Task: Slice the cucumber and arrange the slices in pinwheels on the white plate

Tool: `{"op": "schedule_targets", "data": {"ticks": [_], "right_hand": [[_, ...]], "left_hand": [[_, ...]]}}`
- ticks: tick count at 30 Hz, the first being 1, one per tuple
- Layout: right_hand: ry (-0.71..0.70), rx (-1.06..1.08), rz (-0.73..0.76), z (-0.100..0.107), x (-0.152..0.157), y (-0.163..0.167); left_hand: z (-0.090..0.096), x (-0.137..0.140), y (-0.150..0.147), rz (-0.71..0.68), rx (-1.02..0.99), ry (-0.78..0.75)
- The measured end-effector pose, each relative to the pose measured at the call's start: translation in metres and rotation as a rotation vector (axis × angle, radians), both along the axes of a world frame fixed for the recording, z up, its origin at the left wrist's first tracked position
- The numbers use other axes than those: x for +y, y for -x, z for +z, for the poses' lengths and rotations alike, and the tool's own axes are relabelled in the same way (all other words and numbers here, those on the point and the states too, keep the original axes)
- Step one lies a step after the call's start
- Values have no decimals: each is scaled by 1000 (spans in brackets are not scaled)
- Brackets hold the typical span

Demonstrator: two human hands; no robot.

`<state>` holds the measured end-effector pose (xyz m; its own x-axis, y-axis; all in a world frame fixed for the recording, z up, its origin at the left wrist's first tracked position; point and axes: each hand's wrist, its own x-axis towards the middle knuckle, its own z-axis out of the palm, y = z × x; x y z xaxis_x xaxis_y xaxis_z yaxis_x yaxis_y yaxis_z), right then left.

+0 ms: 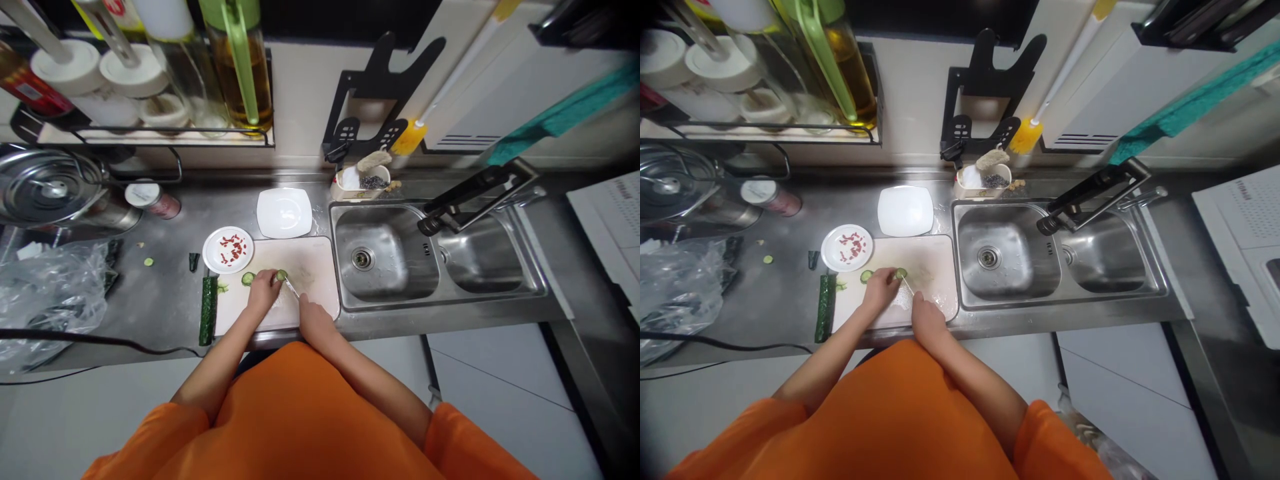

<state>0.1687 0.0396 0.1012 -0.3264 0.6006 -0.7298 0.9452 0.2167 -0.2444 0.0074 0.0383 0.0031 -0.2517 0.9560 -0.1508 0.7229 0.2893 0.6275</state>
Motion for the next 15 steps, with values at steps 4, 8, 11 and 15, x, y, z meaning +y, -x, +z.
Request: {"op": "schedule_targets", "data": {"ticks": [4,8,11,15], "right_hand": [[17,0,-12,-1,1,1],[34,17,-6,-2,3,3],[39,12,-4,-2,4,3],[31,10,11,-3,3,3]], "left_hand": [[-1,0,0,-2,0,-8],[-1,0,0,-1,2,3],[-1,0,0,1,-5,-3],[-2,0,0,0,-4,-20]]}}
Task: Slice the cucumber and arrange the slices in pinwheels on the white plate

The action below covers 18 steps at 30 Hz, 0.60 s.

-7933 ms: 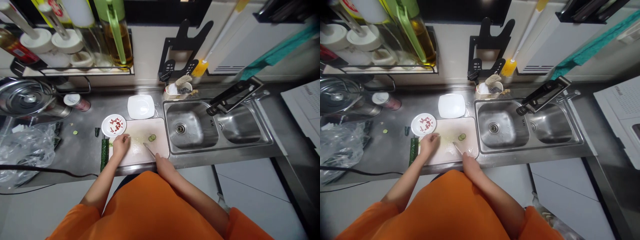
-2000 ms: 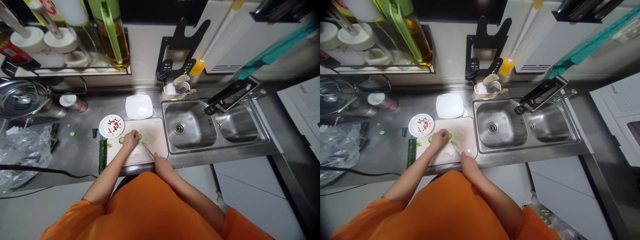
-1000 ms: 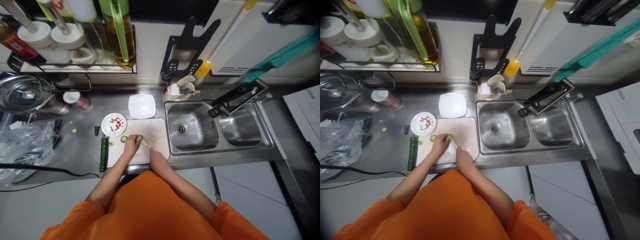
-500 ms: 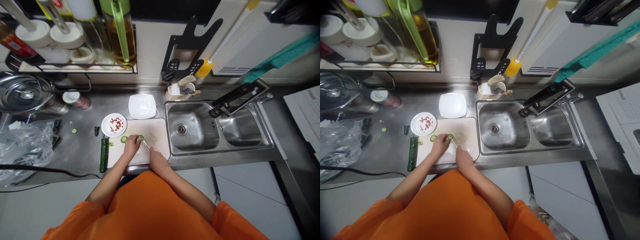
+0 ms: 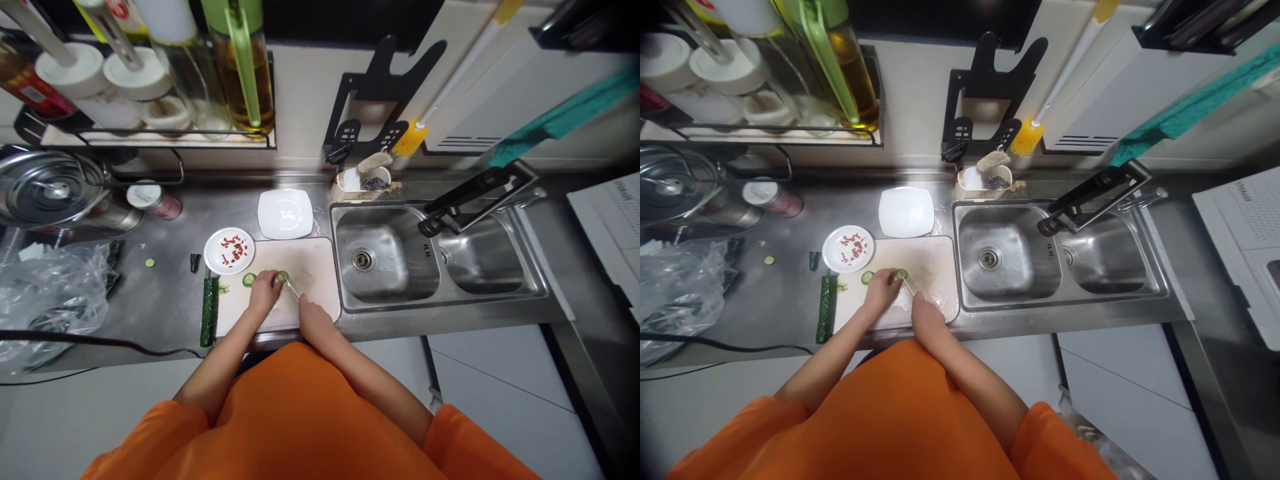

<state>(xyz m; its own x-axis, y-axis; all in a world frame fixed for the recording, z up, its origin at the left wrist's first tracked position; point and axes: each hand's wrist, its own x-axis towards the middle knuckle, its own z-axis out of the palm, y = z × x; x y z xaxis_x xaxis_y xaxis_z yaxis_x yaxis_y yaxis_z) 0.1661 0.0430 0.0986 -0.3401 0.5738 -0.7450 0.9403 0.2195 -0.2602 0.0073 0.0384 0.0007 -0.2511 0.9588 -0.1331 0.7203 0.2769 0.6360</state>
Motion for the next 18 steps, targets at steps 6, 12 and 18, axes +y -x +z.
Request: {"op": "schedule_targets", "data": {"ticks": [6,12,18], "right_hand": [[-33,32,4,-2,-3,-4],[-20,16,27,-1,-11,-16],[55,-60,22,8,-17,-29]], "left_hand": [[-3,1,1,12,0,-19],[0,2,0,21,8,-34],[5,4,-1,34,-14,-15]]}}
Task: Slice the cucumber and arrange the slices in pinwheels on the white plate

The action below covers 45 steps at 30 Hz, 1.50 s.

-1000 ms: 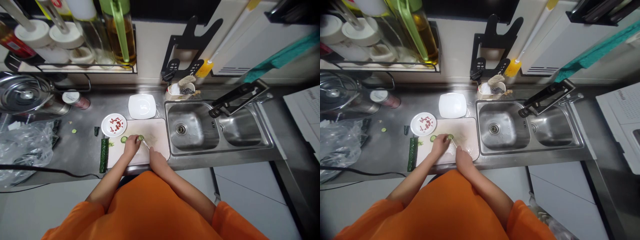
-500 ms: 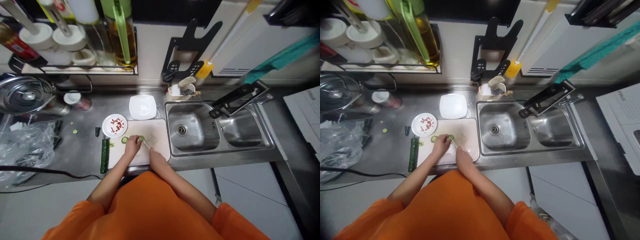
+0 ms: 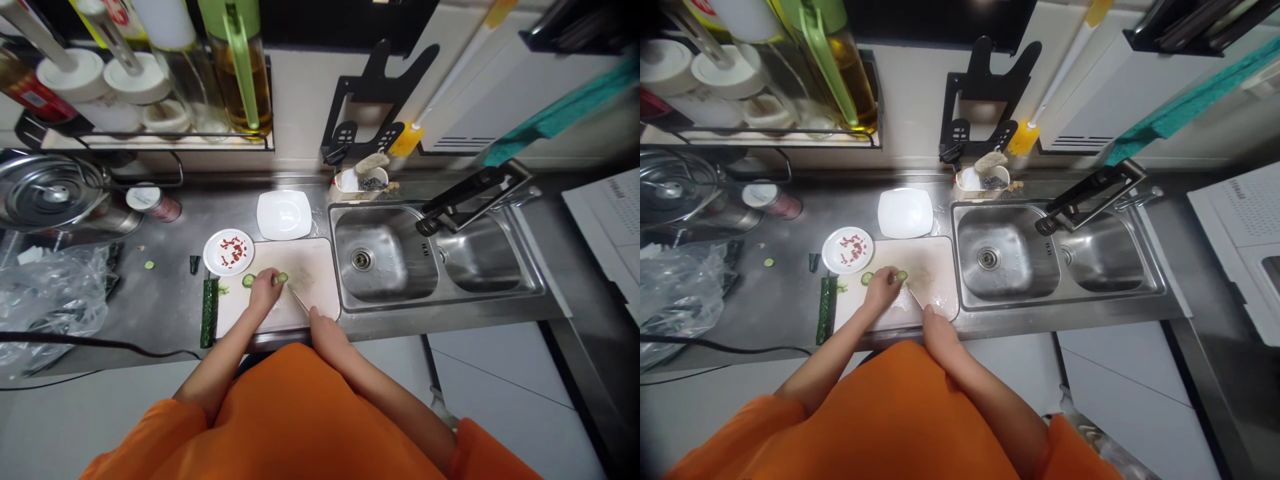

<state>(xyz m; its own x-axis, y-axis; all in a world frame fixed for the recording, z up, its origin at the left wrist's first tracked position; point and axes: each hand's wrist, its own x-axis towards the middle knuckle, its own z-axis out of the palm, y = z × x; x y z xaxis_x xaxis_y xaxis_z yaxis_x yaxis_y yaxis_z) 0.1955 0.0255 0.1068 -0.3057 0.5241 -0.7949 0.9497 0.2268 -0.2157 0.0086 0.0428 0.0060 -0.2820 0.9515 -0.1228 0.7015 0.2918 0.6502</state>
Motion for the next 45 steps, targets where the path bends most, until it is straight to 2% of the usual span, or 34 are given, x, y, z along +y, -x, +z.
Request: {"op": "schedule_targets", "data": {"ticks": [5,11,14,19,24,30,36,40,45], "right_hand": [[1,-5,-12,1,-1,-5],[16,-7,-35,-1,0,-6],[27,-5,-44,2,1,-6],[31,3,-38,3,2,-6],[31,-3,-10,-1,1,-7],[26,-6,-18,-4,0,-7],[3,-2,-58,-6,-3,-9],[-19,16,-86,-10,-5,-13],[-67,94,-96,-13,-5,-24]], "left_hand": [[10,-1,1,49,-133,75],[27,-13,28,303,-225,111],[28,-23,49,396,-183,131],[23,-34,65,437,-92,156],[22,-36,62,361,43,129],[15,-38,65,312,79,108],[10,-42,62,252,138,-57],[5,-45,47,83,101,-189],[-14,-52,32,-145,112,-306]]}}
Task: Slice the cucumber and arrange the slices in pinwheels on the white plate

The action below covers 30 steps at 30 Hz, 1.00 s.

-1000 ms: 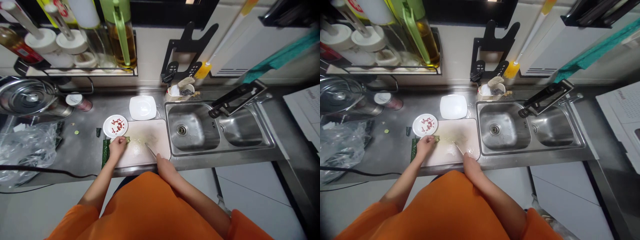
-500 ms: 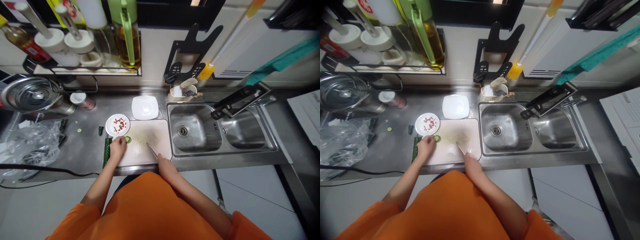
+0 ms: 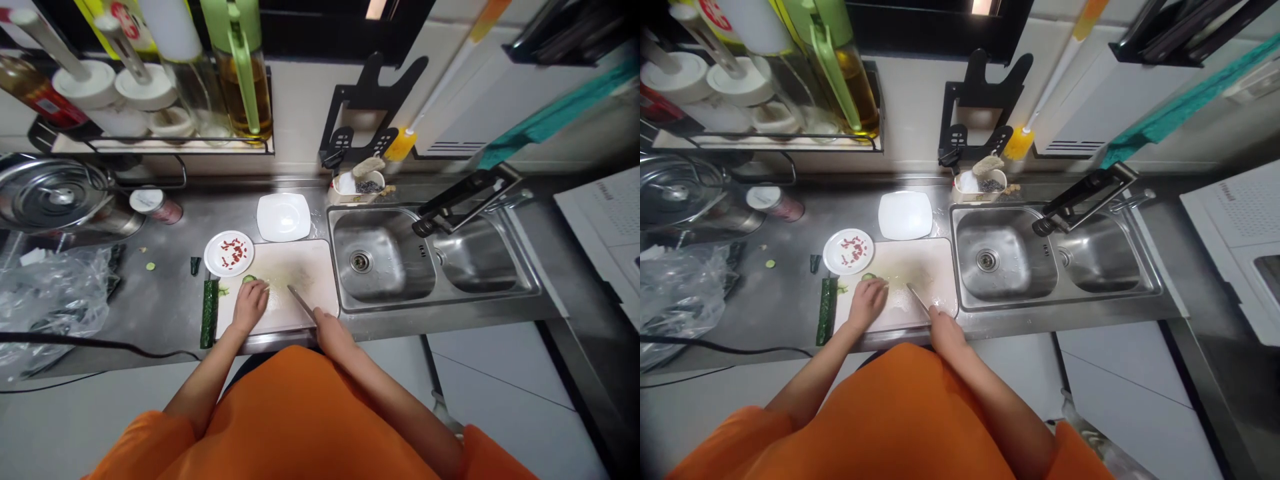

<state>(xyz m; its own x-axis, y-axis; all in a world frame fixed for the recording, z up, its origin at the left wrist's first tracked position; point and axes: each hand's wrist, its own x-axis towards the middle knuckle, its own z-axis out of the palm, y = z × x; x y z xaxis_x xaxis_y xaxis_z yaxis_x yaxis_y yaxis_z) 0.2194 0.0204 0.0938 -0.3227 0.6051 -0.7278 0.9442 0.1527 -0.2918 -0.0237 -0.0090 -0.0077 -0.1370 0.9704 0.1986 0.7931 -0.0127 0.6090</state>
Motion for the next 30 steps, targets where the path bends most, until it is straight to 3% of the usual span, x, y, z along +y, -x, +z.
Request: {"op": "schedule_targets", "data": {"ticks": [5,9,16,24,30], "right_hand": [[-244,231,-139,-7,-5,-17],[-391,206,-228,-17,-7,-19],[-375,-115,-271,-36,3,8],[-365,-204,-251,-45,6,17],[-332,-238,-138,-40,12,24]], "left_hand": [[-14,-9,-1,-68,49,-8],[-17,-12,-1,-53,67,-2],[-16,-11,-2,-58,81,-8],[-20,-12,-3,-62,98,-26],[-17,-12,-4,-64,103,22]]}}
